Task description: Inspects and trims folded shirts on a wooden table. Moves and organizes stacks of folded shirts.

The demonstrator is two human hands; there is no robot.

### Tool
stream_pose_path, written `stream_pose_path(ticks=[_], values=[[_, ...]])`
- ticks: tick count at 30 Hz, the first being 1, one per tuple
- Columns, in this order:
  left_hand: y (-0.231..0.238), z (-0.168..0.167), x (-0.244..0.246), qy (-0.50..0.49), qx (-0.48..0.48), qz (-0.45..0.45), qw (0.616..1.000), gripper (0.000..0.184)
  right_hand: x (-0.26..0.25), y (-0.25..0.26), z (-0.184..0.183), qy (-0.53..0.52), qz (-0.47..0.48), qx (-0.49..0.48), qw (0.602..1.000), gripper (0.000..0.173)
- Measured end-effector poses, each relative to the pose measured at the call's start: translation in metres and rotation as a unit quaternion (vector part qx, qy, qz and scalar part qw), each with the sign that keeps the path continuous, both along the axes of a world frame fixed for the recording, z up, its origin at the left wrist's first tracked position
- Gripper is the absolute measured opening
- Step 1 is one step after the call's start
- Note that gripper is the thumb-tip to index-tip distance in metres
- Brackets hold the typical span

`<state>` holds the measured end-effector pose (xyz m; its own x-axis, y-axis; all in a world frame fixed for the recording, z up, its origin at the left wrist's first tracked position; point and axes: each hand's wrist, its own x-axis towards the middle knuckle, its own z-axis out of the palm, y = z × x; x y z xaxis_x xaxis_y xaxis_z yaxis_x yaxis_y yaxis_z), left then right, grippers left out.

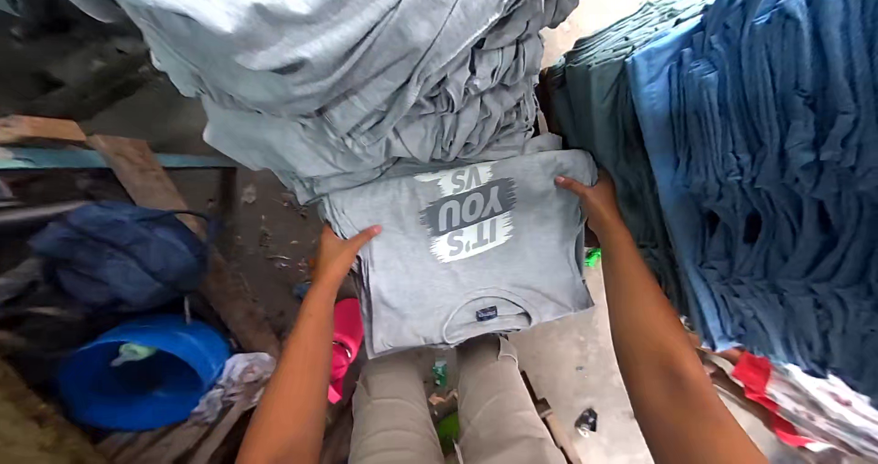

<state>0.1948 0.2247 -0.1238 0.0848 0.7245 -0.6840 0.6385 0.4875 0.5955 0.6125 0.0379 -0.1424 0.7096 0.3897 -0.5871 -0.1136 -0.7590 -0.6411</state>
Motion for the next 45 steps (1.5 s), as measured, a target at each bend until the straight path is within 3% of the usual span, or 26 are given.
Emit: stream_pose_path(ticks=[6,9,13,19,21,23,26,28,30,32,35,39,42,45], values=[[-0.035,0.035,0.002,-0.036,0.068,-0.014,0.997,0.079,0.006,-0.019,0.014,0.063,0.069,0.055,0.994,0.102],[-0.065,0.066,0.003,-0.037,0.109,-0.032,0.993,0.081,0.002,-0.042,0.015,0.046,0.116,0.098,0.987,0.096],[-0.123,0.110,-0.005,-0.020,0.087,-0.021,0.996,0.084,-0.013,-0.064,0.029,0.003,0.092,0.104,0.990,0.089],[-0.193,0.178,-0.046,-0.079,0.161,0.000,0.984,0.079,-0.033,-0.139,0.131,-0.069,0.098,0.168,0.978,0.101],[-0.193,0.210,-0.070,-0.110,0.125,-0.030,0.986,0.068,-0.029,-0.164,0.171,-0.043,0.101,0.213,0.971,0.090],[-0.184,0.233,-0.096,-0.170,0.080,-0.091,0.978,0.054,-0.019,-0.174,0.205,-0.006,0.171,0.253,0.952,0.075],[-0.169,0.252,-0.119,-0.250,0.023,-0.123,0.960,0.040,-0.004,-0.161,0.241,0.062,0.263,0.289,0.919,0.057],[-0.156,0.257,-0.126,-0.246,-0.001,-0.115,0.962,0.039,0.005,-0.141,0.247,0.090,0.275,0.298,0.909,0.049],[-0.144,0.242,-0.136,-0.188,0.013,-0.115,0.975,0.051,0.020,-0.117,0.233,0.091,0.298,0.293,0.904,0.051],[-0.129,0.199,-0.138,-0.112,0.044,-0.062,0.991,0.065,0.030,-0.090,0.196,0.070,0.280,0.244,0.926,0.060],[-0.078,0.110,-0.098,-0.066,0.051,-0.007,0.996,0.065,0.025,-0.029,0.106,0.063,0.215,0.146,0.964,0.075],[-0.012,-0.001,-0.066,-0.088,-0.005,0.037,0.995,0.063,0.022,0.028,-0.009,0.112,0.176,0.126,0.970,0.084],[0.001,-0.020,-0.074,-0.110,-0.036,0.041,0.992,0.063,0.028,0.037,-0.022,0.133,0.169,0.137,0.967,0.082],[0.000,0.007,-0.074,-0.133,-0.039,0.017,0.990,0.067,0.032,0.018,0.004,0.142,0.197,0.143,0.959,0.083]])
